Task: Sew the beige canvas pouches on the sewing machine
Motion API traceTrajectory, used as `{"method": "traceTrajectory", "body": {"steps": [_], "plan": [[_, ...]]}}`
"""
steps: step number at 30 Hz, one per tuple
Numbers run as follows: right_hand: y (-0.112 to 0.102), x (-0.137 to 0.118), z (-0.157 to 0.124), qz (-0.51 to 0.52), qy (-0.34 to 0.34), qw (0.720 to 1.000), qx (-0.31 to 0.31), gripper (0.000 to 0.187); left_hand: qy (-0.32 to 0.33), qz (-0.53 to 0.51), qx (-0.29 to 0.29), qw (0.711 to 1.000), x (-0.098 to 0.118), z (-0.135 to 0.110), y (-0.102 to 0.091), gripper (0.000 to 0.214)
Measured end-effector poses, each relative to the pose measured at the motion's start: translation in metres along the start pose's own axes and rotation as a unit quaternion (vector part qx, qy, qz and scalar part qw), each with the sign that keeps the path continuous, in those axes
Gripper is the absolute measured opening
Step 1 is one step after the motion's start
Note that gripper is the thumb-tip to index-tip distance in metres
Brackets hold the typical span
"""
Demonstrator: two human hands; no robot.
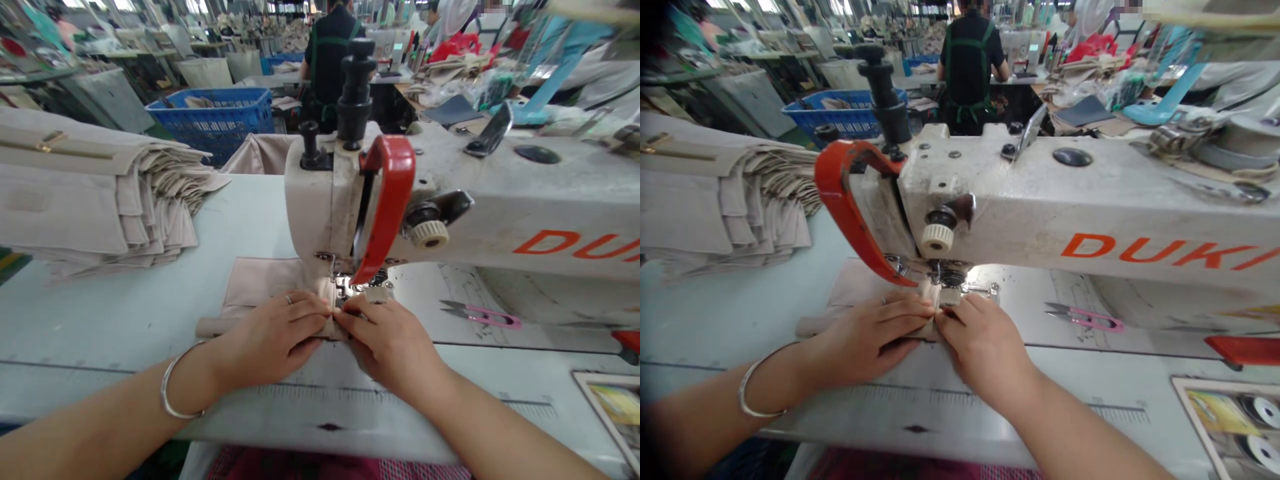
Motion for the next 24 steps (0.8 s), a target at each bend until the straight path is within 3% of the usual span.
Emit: {"method": "traceTrajectory", "body": {"steps": [9,11,15,18,21,24], "plan": [[0.008,0.006,0.006,-0.015,0.052,0.998,-0.039,0.03,-0.021,-0.004,0.006,1.0,-0.022,0.017,0.0,0.024],[0.005,0.005,0.006,0.0,0.051,0.999,-0.02,0.033,-0.017,-0.007,0.009,1.0,-0.026,0.018,0.0,0.024],[-0.011,0.009,0.006,-0.001,0.062,0.995,0.076,0.027,0.016,0.015,0.013,1.0,-0.042,0.01,-0.003,0.026],[-0.016,0.016,0.007,-0.062,0.09,0.991,0.077,0.018,0.021,0.032,0.037,0.999,-0.053,0.004,-0.009,0.026],[-0.015,0.023,0.007,-0.134,0.12,0.983,0.038,0.022,0.028,0.022,0.054,0.998,-0.049,0.003,-0.011,0.023],[-0.016,0.023,0.007,-0.128,0.121,0.983,0.049,0.03,-0.01,0.003,0.073,0.997,-0.036,0.004,-0.005,0.019]]}}
Point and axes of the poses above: each hand's wrist, its own z-axis towards the middle knuckle, its own y-axis out of the palm, x = y × z, the point moved 6 cm from there along z, towards the middle knuckle, and after that the axes turned 1 degree about x, right-handed, at the moved point
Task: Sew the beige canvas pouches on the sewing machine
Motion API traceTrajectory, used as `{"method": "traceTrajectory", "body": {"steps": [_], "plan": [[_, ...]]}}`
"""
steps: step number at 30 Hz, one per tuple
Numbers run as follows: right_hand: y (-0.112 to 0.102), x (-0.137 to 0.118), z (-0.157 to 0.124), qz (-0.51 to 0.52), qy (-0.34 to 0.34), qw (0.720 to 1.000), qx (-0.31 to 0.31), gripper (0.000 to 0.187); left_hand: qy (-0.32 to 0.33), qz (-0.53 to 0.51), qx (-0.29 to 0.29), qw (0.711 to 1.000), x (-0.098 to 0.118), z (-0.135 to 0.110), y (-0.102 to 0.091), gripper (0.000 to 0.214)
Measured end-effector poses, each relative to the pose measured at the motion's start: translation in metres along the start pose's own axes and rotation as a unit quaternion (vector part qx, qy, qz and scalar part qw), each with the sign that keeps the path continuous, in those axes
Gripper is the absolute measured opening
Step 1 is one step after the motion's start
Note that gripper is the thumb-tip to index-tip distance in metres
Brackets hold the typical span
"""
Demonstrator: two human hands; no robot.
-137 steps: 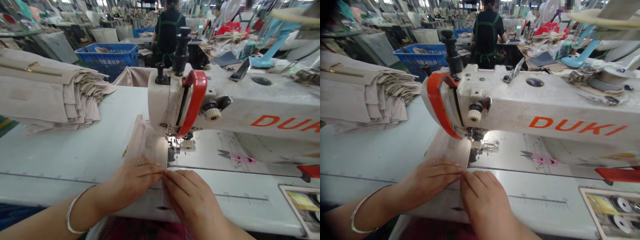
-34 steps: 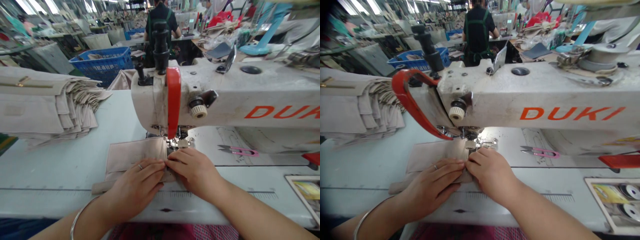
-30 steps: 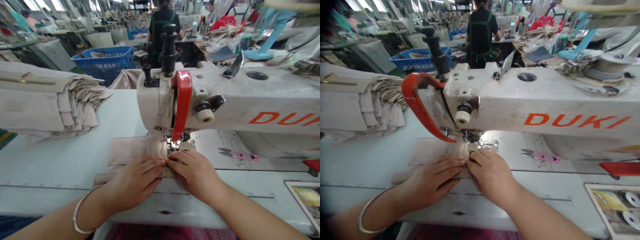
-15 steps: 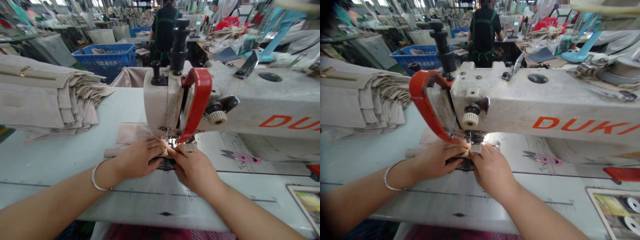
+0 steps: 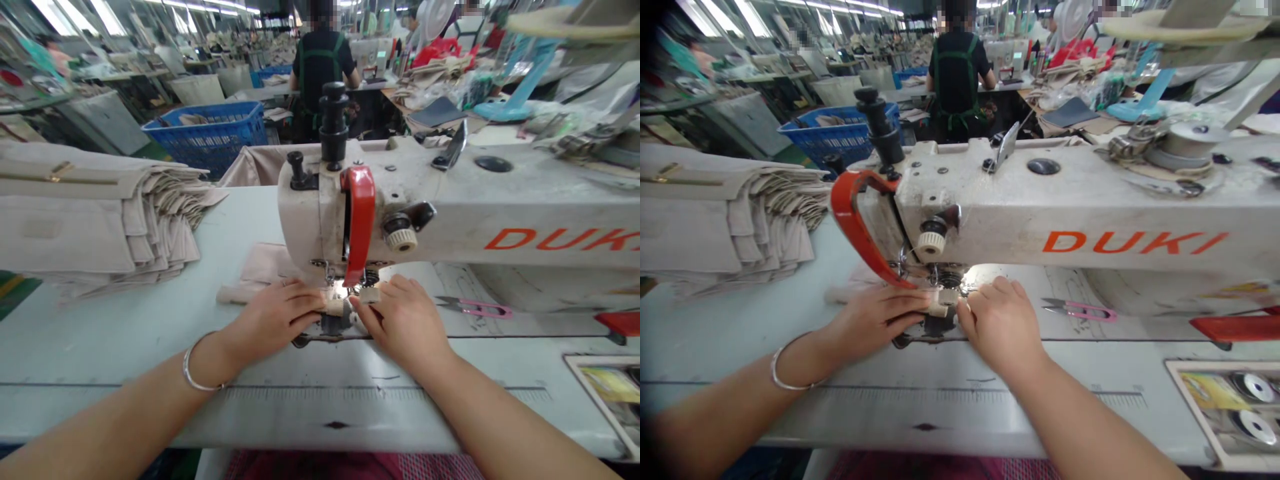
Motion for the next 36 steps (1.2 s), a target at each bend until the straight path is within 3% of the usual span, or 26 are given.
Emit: {"method": "traceTrajectory", "body": {"steps": [4,9,14,23,36], "plan": [[0.003,-0.015,-0.002,0.137,-0.069,0.988,0.014,0.015,-0.05,-0.009,0.021,0.998,0.014,0.0,0.01,0.018],[0.013,-0.02,-0.005,0.181,-0.07,0.981,0.001,0.016,-0.045,0.015,0.027,0.999,0.019,0.002,0.012,0.012],[0.015,-0.021,-0.005,0.169,-0.076,0.983,0.007,0.017,-0.028,0.048,0.032,0.998,0.018,0.007,0.01,0.016],[0.018,-0.016,0.003,0.103,-0.059,0.993,0.007,0.023,-0.072,0.027,0.057,0.995,-0.001,0.016,0.012,0.013],[0.02,-0.014,0.006,0.091,-0.039,0.995,0.015,0.021,-0.081,0.035,0.073,0.993,-0.005,0.02,0.013,0.011]]}}
Point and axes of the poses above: each hand's wrist, its own z-axis towards the middle knuckle, its own y-axis out of the palm, x = y × z, the point moved 6 cm from there along z, towards the middle knuckle, and after that the axes turned 1 degree about x, right-handed, at the moved point
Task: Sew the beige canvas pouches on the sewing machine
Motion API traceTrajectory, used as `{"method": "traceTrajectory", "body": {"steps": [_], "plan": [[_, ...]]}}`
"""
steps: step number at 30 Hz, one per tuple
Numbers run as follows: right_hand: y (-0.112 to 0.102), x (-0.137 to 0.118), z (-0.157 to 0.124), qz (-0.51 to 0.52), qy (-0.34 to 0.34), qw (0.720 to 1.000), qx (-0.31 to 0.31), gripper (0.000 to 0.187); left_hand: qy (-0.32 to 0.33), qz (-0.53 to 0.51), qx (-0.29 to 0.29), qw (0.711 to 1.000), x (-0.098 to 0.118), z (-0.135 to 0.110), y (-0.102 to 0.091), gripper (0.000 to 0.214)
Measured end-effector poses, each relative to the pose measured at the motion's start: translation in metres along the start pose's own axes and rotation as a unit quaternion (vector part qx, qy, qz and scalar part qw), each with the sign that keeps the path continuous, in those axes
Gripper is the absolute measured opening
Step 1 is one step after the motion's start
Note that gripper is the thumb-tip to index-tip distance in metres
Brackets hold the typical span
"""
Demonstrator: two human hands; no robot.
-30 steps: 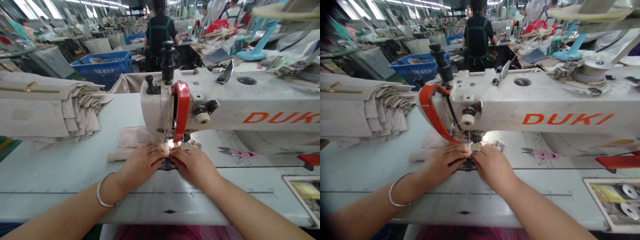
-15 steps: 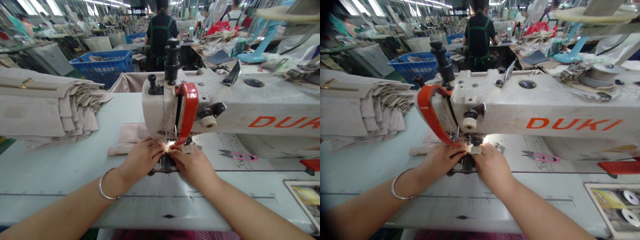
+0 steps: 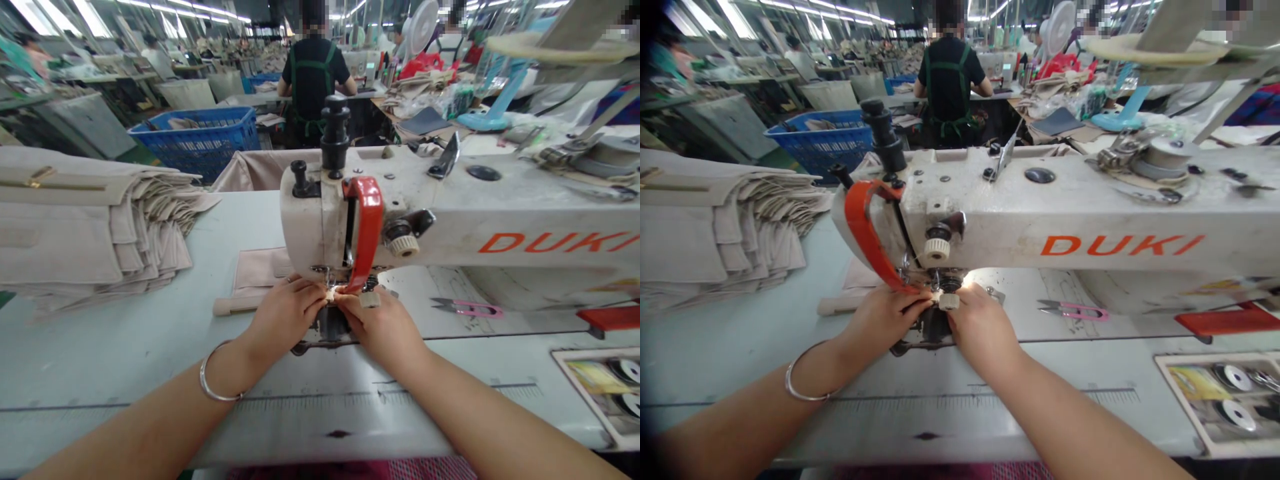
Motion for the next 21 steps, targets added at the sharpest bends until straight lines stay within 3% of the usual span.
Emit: {"method": "traceTrajectory", "body": {"steps": [21], "plan": [[0.0031,-0.0052,-0.0005,-0.027,0.008,1.0,-0.014,0.018,-0.015,-0.016,-0.012,1.0,-0.005,-0.0032,0.0035,0.012]]}}
Point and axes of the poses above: each hand's wrist, its own z-axis towards the middle knuckle, its own y-axis out of the palm, x = y × z, the point moved 6 cm from there along z, towards the middle knuckle, and after that the axes turned 1 degree about x, right-handed, at the moved point
